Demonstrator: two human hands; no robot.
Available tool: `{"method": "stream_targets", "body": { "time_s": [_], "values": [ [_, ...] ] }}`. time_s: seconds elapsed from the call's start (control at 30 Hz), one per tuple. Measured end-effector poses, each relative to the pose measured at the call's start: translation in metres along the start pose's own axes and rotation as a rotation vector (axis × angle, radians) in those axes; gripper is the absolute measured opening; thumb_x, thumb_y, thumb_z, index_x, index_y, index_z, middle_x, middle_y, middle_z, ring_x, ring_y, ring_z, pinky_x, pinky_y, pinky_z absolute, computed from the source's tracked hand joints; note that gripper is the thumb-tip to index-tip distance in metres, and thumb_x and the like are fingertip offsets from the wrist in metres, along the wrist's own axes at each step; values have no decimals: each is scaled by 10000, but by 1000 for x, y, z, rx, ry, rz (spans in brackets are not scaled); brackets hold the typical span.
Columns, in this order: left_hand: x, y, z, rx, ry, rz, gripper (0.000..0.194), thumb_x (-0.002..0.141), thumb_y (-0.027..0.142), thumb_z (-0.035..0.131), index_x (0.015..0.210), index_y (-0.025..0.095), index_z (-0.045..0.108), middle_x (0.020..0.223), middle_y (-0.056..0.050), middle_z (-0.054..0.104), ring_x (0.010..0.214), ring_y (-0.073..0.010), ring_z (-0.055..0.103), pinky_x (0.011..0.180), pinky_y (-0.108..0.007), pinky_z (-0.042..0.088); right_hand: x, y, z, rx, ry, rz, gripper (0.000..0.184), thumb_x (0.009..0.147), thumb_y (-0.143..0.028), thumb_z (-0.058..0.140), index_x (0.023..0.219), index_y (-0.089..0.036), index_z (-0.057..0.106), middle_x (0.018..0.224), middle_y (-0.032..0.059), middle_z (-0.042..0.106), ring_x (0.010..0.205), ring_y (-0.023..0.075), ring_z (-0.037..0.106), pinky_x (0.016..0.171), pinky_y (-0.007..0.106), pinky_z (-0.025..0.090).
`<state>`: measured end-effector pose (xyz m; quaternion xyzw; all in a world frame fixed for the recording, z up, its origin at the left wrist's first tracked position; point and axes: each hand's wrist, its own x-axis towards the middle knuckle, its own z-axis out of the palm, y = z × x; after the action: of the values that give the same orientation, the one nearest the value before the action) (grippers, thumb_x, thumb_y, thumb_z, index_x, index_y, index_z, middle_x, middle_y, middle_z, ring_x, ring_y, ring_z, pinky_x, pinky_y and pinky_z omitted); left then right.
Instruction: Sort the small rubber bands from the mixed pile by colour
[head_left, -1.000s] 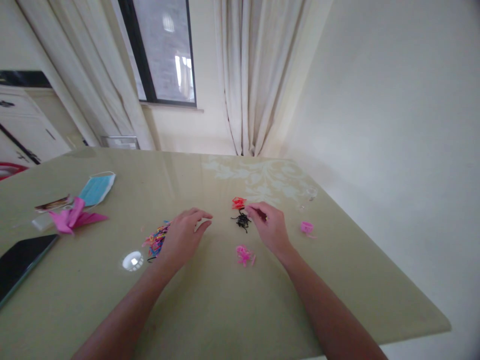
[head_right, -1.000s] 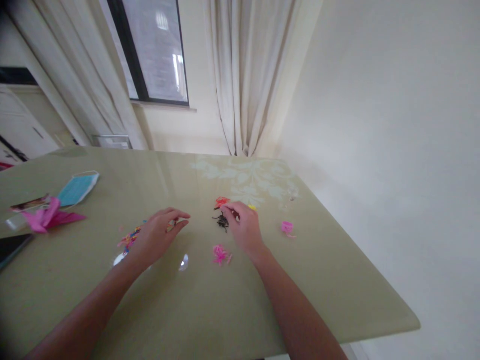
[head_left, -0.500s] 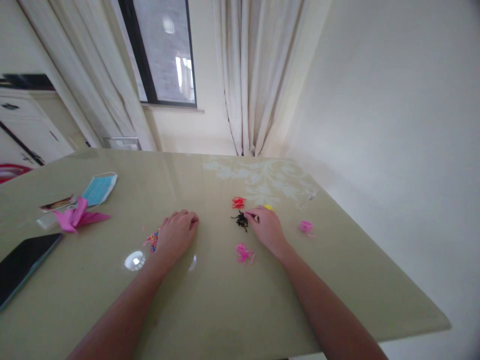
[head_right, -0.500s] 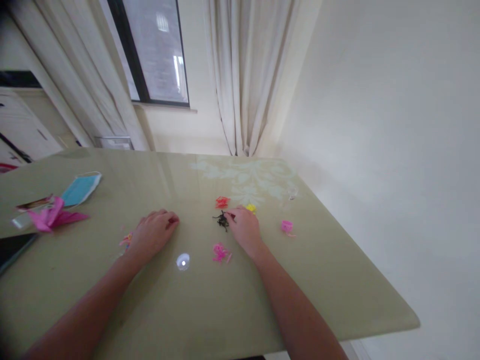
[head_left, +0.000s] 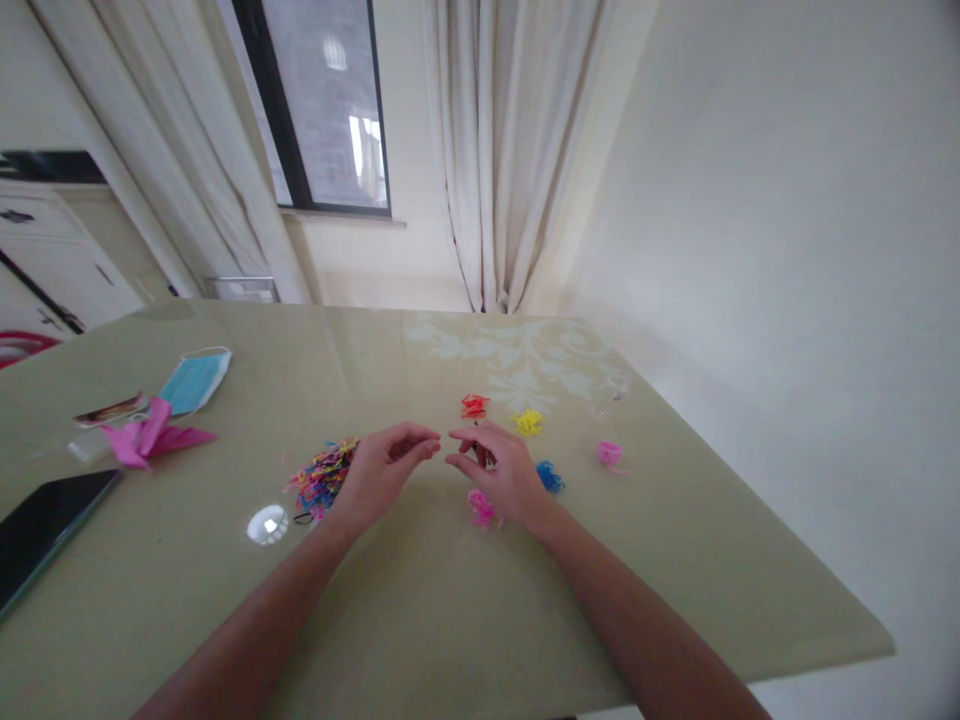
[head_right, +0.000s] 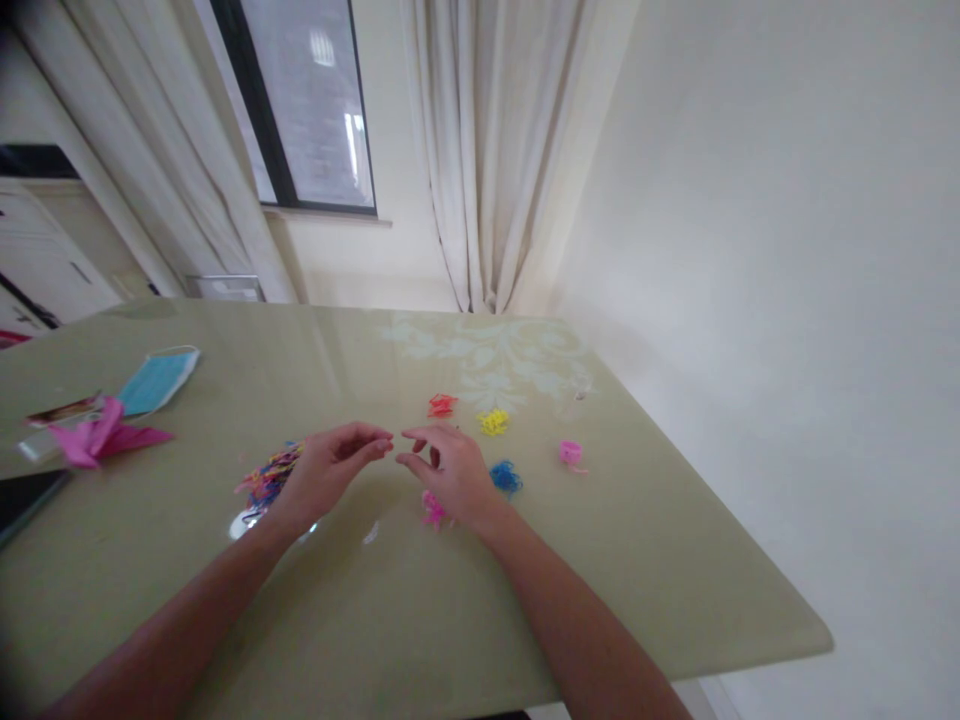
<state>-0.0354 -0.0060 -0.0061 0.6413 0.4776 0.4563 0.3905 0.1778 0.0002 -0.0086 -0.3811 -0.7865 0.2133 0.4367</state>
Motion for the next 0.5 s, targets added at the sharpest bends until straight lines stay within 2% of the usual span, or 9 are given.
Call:
{"method": "stream_targets", "body": {
  "time_s": [0.1, 0.2, 0.3, 0.5],
  "values": [
    [-5, 6, 11, -186, -49, -41, 278, 826, 431, 779, 925, 173, 739, 872, -60, 804, 819, -206, 741, 780, -316, 579, -3, -6, 4, 54, 26, -71, 275, 984, -440, 700, 1089, -208, 805, 851, 49, 758, 646, 137, 612, 625, 252, 493],
    [-6, 7, 13, -260, -37, -45, 266, 799, 399, 819, 882, 171, 712, 818, -46, 792, 776, -189, 741, 751, -300, 589, -4, -9, 4, 81, 74, -90, 267, 984, -447, 697, 1000, -213, 824, 801, 49, 758, 655, 145, 630, 616, 252, 494],
    [-6, 7, 12, -271, -37, -41, 252, 799, 388, 819, 869, 169, 717, 819, -44, 795, 762, -180, 742, 734, -288, 591, -3, -10, 3, 99, 48, -53, 295, 923, -480, 765, 1024, -209, 824, 786, 42, 750, 652, 145, 629, 596, 250, 483],
    [-6, 11, 11, -203, -53, -1, 205, 845, 369, 779, 920, 179, 779, 879, -54, 822, 820, -194, 760, 796, -307, 607, -2, -7, 2, 150, 60, 6, 236, 959, -431, 731, 964, -218, 832, 762, 37, 740, 627, 146, 597, 575, 260, 447]
  ]
}}
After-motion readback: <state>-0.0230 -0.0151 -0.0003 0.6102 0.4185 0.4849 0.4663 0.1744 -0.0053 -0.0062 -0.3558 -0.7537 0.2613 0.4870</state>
